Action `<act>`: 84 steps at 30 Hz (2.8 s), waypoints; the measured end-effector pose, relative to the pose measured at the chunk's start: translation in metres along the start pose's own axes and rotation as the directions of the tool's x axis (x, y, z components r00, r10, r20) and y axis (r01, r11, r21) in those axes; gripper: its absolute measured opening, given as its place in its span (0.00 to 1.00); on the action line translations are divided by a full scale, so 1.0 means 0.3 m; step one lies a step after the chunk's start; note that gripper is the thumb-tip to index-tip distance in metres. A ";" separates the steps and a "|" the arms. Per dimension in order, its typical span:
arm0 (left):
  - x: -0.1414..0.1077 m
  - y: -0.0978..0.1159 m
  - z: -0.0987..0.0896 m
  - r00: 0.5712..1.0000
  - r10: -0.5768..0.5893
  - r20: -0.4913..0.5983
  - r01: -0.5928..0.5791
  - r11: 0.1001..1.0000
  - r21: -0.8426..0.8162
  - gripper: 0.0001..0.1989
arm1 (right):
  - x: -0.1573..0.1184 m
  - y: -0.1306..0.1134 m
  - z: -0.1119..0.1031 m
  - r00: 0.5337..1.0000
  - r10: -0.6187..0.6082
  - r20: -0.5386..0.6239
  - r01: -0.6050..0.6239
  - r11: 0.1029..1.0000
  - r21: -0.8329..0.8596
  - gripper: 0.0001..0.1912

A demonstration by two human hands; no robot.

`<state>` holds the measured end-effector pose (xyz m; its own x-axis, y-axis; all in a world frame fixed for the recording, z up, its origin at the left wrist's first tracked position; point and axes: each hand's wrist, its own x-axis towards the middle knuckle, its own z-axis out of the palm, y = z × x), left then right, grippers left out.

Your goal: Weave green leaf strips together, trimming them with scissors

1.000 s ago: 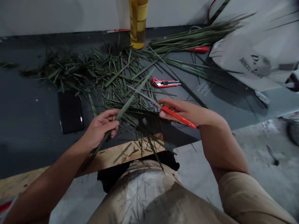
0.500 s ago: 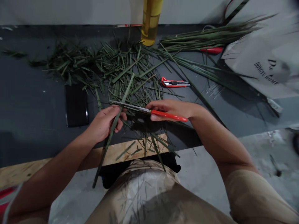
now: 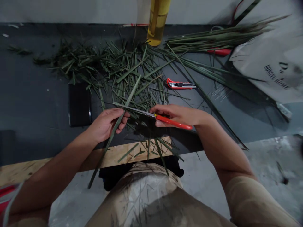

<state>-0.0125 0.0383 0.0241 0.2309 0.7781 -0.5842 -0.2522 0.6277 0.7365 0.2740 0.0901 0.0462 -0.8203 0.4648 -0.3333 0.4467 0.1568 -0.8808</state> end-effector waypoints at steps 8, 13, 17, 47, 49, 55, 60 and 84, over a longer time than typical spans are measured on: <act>-0.019 -0.014 -0.025 0.990 -0.026 0.139 0.017 0.998 0.062 0.16 | -0.039 -0.022 -0.001 0.984 -0.072 0.162 0.044 0.984 0.175 0.26; -0.023 0.002 -0.033 0.984 -0.003 0.178 -0.002 1.000 0.029 0.18 | -0.052 -0.011 -0.018 0.987 -0.086 0.134 0.064 0.985 0.160 0.26; -0.026 0.016 -0.012 0.986 0.078 0.145 -0.079 0.997 0.001 0.16 | -0.080 -0.027 -0.029 0.994 -0.066 0.083 0.059 0.995 0.086 0.26; 0.009 -0.037 -0.016 0.900 0.413 -0.139 -0.326 0.850 0.414 0.07 | -0.046 0.007 0.020 0.998 0.049 -0.047 -0.048 0.999 0.024 0.30; 0.007 -0.036 -0.018 0.895 0.431 -0.119 -0.345 0.835 0.430 0.07 | -0.048 0.008 0.021 0.998 0.043 -0.051 -0.041 0.999 0.024 0.29; 0.008 -0.045 -0.009 0.906 0.407 -0.112 -0.336 0.856 0.394 0.09 | -0.043 0.006 0.030 0.997 0.032 -0.073 -0.033 0.999 -0.020 0.29; 0.005 -0.046 -0.001 0.910 0.400 -0.104 -0.324 0.847 0.422 0.07 | -0.040 0.009 0.038 0.997 0.040 -0.067 -0.042 0.999 -0.035 0.30; 0.032 -0.056 -0.022 0.910 0.381 -0.165 -0.310 0.887 0.342 0.09 | -0.015 0.012 0.060 0.991 0.014 -0.134 -0.022 0.998 -0.053 0.27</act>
<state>-0.0123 0.0354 0.0040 -0.0414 0.9507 -0.3072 0.0258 0.3084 0.9509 0.2729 0.0729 0.0383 -0.7587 0.5792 -0.2981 0.4829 0.1930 -0.8541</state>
